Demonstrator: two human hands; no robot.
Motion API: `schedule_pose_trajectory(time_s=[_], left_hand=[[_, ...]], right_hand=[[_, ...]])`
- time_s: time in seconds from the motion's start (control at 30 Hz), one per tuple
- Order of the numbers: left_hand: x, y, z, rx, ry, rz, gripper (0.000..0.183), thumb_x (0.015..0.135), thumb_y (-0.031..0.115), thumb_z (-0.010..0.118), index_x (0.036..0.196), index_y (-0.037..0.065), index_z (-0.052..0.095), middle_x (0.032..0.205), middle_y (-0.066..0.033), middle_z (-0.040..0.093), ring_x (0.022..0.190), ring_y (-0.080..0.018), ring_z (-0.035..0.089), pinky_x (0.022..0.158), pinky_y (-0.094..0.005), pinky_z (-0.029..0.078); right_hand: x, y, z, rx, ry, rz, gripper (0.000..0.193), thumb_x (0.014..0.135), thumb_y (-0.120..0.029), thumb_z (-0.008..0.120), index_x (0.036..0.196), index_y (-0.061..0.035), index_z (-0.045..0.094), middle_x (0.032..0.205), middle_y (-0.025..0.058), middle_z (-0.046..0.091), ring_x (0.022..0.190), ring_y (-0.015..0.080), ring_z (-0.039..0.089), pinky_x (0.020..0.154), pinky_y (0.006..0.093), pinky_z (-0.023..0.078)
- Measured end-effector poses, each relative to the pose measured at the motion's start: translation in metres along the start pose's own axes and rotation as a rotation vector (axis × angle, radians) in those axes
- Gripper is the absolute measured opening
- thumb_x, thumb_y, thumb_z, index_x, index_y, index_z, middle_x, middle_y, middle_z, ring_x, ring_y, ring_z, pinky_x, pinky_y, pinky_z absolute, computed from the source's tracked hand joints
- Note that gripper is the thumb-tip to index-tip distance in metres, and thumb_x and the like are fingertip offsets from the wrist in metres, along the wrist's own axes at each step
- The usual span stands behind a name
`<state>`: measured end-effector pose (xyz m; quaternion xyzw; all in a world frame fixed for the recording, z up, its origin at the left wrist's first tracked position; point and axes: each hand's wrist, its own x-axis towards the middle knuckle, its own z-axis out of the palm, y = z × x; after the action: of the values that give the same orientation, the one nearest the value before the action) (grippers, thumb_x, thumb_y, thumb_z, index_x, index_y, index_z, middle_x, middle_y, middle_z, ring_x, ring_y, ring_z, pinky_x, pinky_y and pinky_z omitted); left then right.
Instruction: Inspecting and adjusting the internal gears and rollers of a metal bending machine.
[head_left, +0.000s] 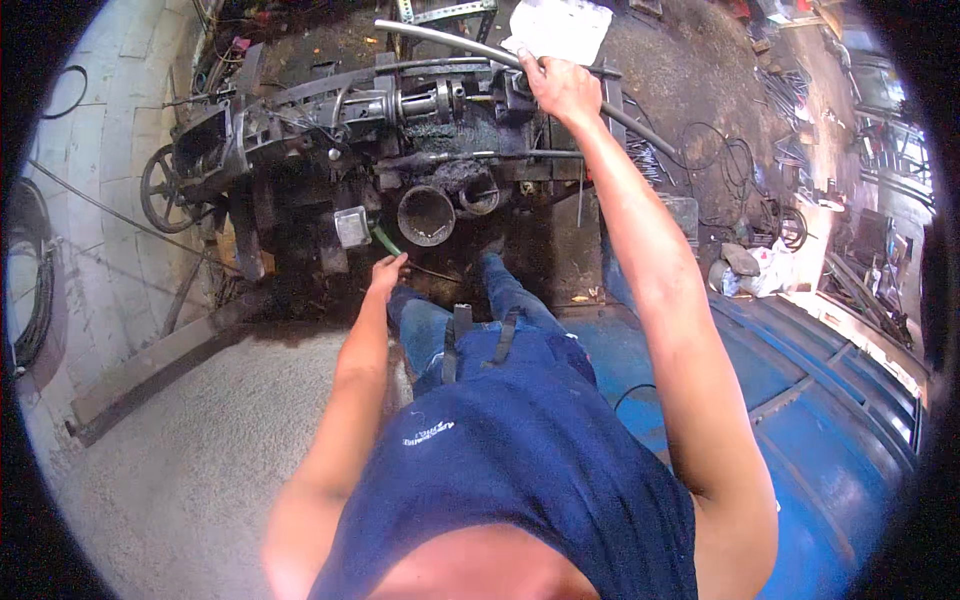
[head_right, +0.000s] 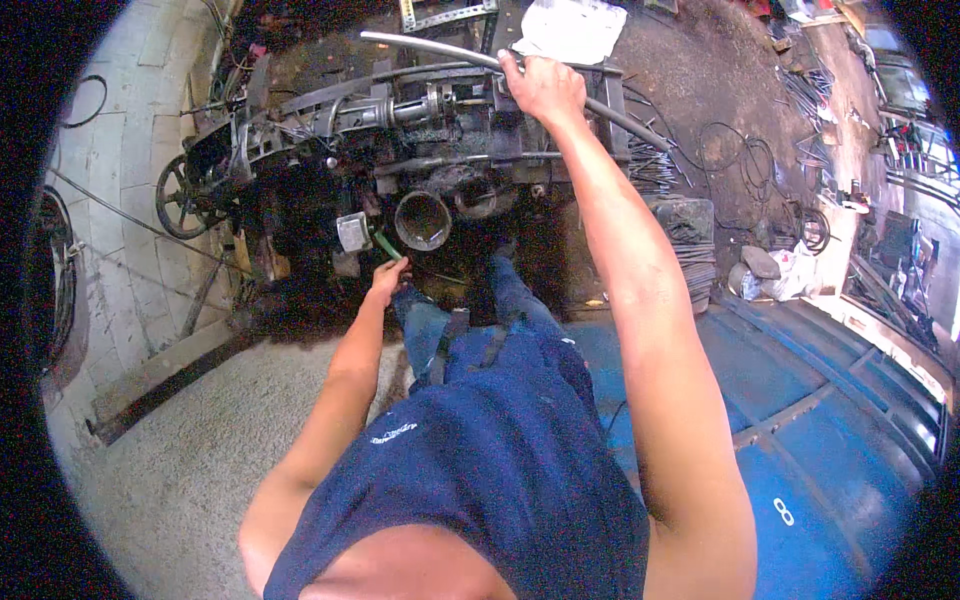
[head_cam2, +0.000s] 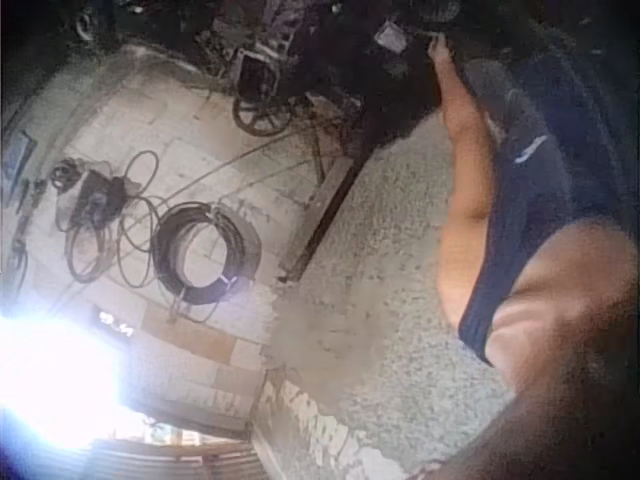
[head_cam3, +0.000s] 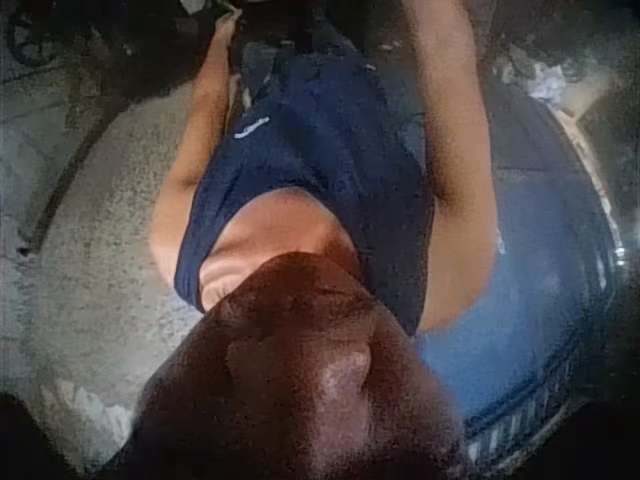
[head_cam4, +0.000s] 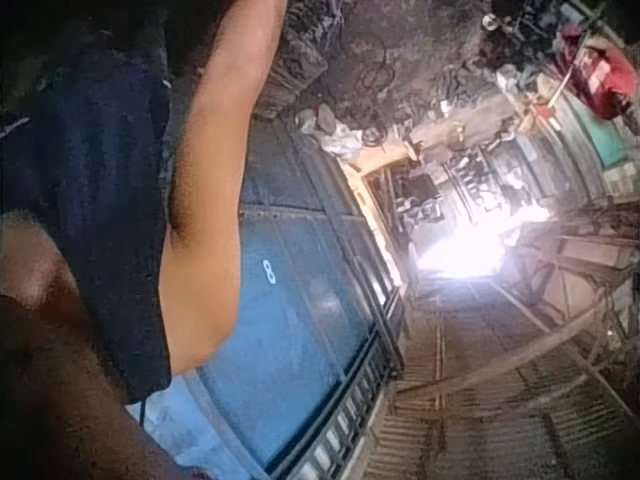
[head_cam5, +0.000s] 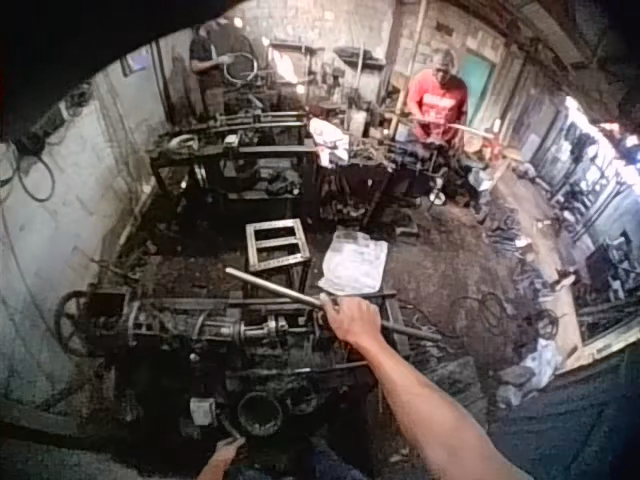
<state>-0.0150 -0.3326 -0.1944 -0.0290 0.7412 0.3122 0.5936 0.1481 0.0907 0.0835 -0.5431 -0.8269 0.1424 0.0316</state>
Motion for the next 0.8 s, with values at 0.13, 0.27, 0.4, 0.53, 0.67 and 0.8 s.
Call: schedule_pose_trajectory(time_s=[0.13,0.27,0.4,0.53,0.67,0.8], left_hand=[[-0.024,0.003,0.011,-0.168,0.047,-0.005,0.025,0.089,0.032,0.069,0.1,0.009,0.067,0.093,-0.0014,0.069,0.08,-0.0126,0.065,0.069,-0.0302,0.05],[-0.047,0.024,0.016,-0.369,0.001,0.025,0.026,0.091,0.036,0.066,0.087,0.01,0.062,0.076,-0.0011,0.062,0.076,-0.0155,0.063,0.072,-0.0334,0.051],[-0.076,0.057,0.019,-0.691,-0.056,0.1,0.038,0.092,0.046,0.062,0.078,0.012,0.054,0.064,-0.0004,0.051,0.068,-0.0185,0.059,0.074,-0.0369,0.052],[-0.067,0.083,0.02,-0.63,-0.037,0.084,0.039,0.093,0.045,0.061,0.081,0.01,0.053,0.068,-0.0024,0.052,0.07,-0.0197,0.059,0.072,-0.0386,0.054],[-0.063,0.075,0.015,-0.605,-0.112,0.059,0.039,0.094,0.043,0.061,0.084,0.007,0.054,0.072,-0.0043,0.054,0.071,-0.0209,0.06,0.072,-0.0378,0.054],[-0.071,0.068,0.017,-0.461,-0.07,0.017,0.039,0.094,0.044,0.06,0.088,0.005,0.058,0.073,-0.0045,0.055,0.073,-0.0208,0.061,0.072,-0.0368,0.054]], right_hand=[[-0.001,0.0,-0.001,-0.003,0.033,-0.011,0.069,0.093,-0.063,0.036,0.095,-0.0045,0.073,0.094,0.0224,0.07,0.094,0.0385,0.067,0.084,0.048,0.051],[0.002,0.002,-0.001,0.001,-0.005,-0.01,0.068,0.093,-0.062,0.037,0.093,-0.0047,0.073,0.093,0.0224,0.07,0.092,0.0383,0.068,0.082,0.0481,0.052],[0.004,0.002,-0.002,0.001,0.001,0.008,0.069,0.093,-0.063,0.037,0.091,-0.0037,0.073,0.091,0.0226,0.07,0.09,0.0386,0.068,0.082,0.0481,0.052],[-0.002,0.0,-0.005,0.059,0.008,0.007,0.071,0.092,-0.064,0.037,0.093,-0.0027,0.073,0.092,0.023,0.07,0.092,0.0391,0.068,0.082,0.0479,0.052],[0.0,0.0,0.0,0.042,-0.011,0.022,0.072,0.092,-0.066,0.036,0.093,-0.0036,0.073,0.094,0.023,0.07,0.093,0.0391,0.067,0.084,0.0473,0.052],[-0.001,-0.004,-0.005,0.036,-0.031,0.031,0.072,0.092,-0.066,0.037,0.091,-0.0036,0.073,0.093,0.0228,0.07,0.092,0.0391,0.068,0.083,0.0469,0.052]])
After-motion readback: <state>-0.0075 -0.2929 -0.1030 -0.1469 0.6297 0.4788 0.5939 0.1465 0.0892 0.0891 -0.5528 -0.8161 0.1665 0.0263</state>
